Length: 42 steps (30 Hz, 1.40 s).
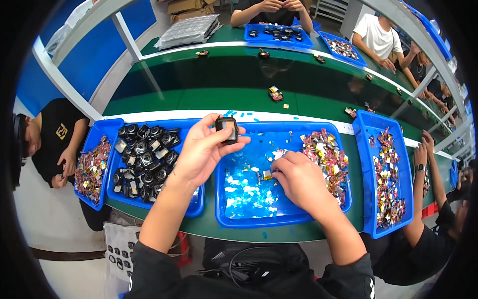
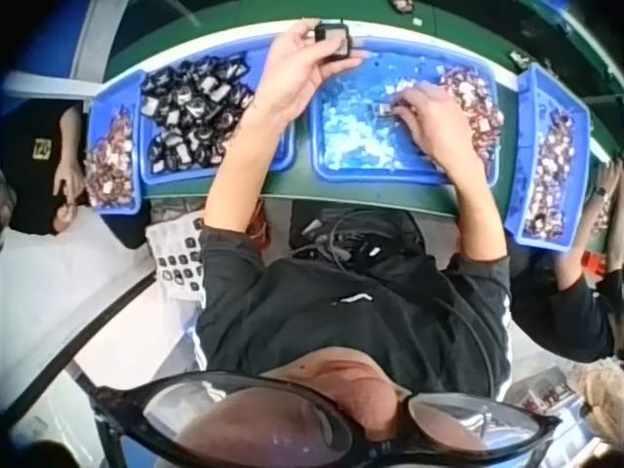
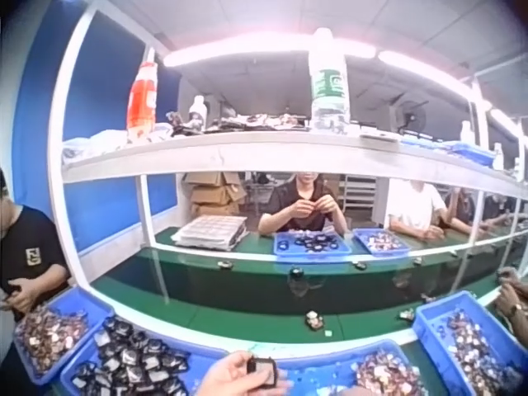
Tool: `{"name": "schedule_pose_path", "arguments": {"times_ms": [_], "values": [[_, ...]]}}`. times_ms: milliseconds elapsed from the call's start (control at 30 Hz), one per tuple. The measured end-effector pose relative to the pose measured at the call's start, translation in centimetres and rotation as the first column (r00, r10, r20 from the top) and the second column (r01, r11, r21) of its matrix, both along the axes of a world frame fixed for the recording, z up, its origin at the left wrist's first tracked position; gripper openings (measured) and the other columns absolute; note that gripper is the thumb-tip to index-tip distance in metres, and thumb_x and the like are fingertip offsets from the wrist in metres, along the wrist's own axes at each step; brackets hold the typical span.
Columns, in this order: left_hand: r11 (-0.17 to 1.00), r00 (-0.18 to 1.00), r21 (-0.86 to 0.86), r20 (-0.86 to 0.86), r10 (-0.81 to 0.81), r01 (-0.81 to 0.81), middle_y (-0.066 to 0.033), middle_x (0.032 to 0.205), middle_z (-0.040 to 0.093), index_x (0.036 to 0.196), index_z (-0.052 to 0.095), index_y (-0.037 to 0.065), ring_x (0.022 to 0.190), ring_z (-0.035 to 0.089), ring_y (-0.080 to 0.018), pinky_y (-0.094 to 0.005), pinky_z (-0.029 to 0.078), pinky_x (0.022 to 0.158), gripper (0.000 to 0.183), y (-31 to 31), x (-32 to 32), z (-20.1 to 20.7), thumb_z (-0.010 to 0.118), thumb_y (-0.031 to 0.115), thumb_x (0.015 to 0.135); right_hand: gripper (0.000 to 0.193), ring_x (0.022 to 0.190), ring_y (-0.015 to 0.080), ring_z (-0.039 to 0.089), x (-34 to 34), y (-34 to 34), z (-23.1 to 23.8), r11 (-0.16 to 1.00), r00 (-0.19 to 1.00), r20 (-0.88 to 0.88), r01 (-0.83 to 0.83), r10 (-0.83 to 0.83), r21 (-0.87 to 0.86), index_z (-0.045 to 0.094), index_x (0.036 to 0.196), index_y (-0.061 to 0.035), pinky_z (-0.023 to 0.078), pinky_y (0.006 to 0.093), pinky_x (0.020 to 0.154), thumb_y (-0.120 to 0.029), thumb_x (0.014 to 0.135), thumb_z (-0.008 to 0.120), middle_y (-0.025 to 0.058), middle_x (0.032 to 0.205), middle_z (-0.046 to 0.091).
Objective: The recorder is assembling small plastic components, possibly watch or toy parts, at a factory production line.
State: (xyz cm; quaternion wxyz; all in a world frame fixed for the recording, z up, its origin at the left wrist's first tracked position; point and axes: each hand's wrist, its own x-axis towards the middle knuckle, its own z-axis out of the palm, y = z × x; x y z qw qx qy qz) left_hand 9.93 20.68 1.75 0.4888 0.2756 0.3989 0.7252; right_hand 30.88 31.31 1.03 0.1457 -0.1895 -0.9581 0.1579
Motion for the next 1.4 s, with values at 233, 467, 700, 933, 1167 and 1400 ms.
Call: {"name": "schedule_pose_path", "arguments": {"times_ms": [233, 467, 700, 933, 1167, 1400], "values": [[0.997, 0.978, -0.045, -0.204, 0.053, -0.063, -0.0140, 0.111, 0.061, 0.128, 0.050, 0.005, 0.097, 0.066, -0.0224, -0.0314, 0.057, 0.079, 0.035, -0.4, 0.7, -1.6, 0.057, 0.004, 0.094, 0.017, 0.089, 0.0298, 0.061, -1.3, -0.5, -1.4, 0.980, 0.978, -0.092, -0.191, 0.185, -0.058, 0.067, 0.091, -0.0068, 0.050, 0.0396, 0.078, -0.008, 0.075, 0.074, 0.0076, 0.091, 0.061], [0.992, 0.650, -0.125, -0.754, -0.096, 0.002, -0.0172, 0.111, 0.058, 0.111, 0.071, 0.014, 0.101, 0.061, -0.0241, -0.0328, 0.054, 0.076, 0.027, -1.3, 1.5, -2.2, 0.073, 0.017, 0.085, 0.004, 0.080, 0.0050, 0.057, -0.1, -0.6, -0.5, 0.390, 0.845, -0.383, -0.232, -0.373, -0.891, 0.062, 0.090, -0.0015, 0.045, 0.0193, 0.071, -0.003, 0.089, 0.066, -0.0001, 0.086, 0.063], [0.986, 0.767, -0.144, -0.622, -0.157, 0.085, -0.0103, 0.099, 0.062, 0.095, 0.073, 0.005, 0.090, 0.061, -0.0137, -0.0243, 0.050, 0.063, 0.019, -1.1, 2.6, -2.3, 0.074, 0.022, 0.086, 0.008, 0.085, 0.0052, 0.058, -0.6, -2.0, -0.5, 0.411, 0.857, -0.393, -0.243, -0.334, -0.879, 0.058, 0.095, -0.0010, 0.047, 0.0195, 0.076, 0.000, 0.090, 0.064, 0.0015, 0.092, 0.061], [0.996, 0.895, -0.075, -0.440, -0.071, 0.042, -0.0057, 0.094, 0.062, 0.092, 0.073, 0.002, 0.083, 0.059, -0.0104, -0.0228, 0.047, 0.065, 0.016, -1.2, 2.7, -2.5, 0.074, 0.017, 0.086, 0.016, 0.093, 0.0067, 0.057, -0.9, -2.4, -0.5, 0.330, 0.862, -0.394, -0.289, -0.320, -0.899, 0.057, 0.102, -0.0011, 0.049, 0.0216, 0.081, 0.002, 0.088, 0.064, 0.0029, 0.098, 0.059], [1.000, 0.822, -0.019, -0.569, -0.017, 0.007, -0.0040, 0.092, 0.063, 0.089, 0.073, 0.005, 0.084, 0.058, -0.0123, -0.0250, 0.044, 0.065, 0.012, -1.2, 3.1, -2.5, 0.074, 0.016, 0.085, 0.012, 0.094, 0.0134, 0.061, -0.7, -2.3, 0.4, 0.436, 0.838, -0.430, -0.267, -0.335, -0.860, 0.059, 0.104, 0.0018, 0.050, 0.0283, 0.082, 0.004, 0.092, 0.055, 0.0058, 0.098, 0.061], [0.985, 0.682, -0.075, -0.729, 0.052, -0.156, -0.0124, 0.114, 0.055, 0.111, 0.069, 0.005, 0.101, 0.058, -0.0204, -0.0344, 0.051, 0.085, 0.038, -1.3, 4.0, -1.7, 0.080, 0.014, 0.077, 0.019, 0.083, 0.0224, 0.066, 0.1, -1.1, 3.4, 0.955, 0.966, -0.252, -0.121, 0.051, -0.270, 0.059, 0.108, 0.0009, 0.050, 0.0321, 0.072, 0.003, 0.089, 0.057, 0.0124, 0.090, 0.063]]}}
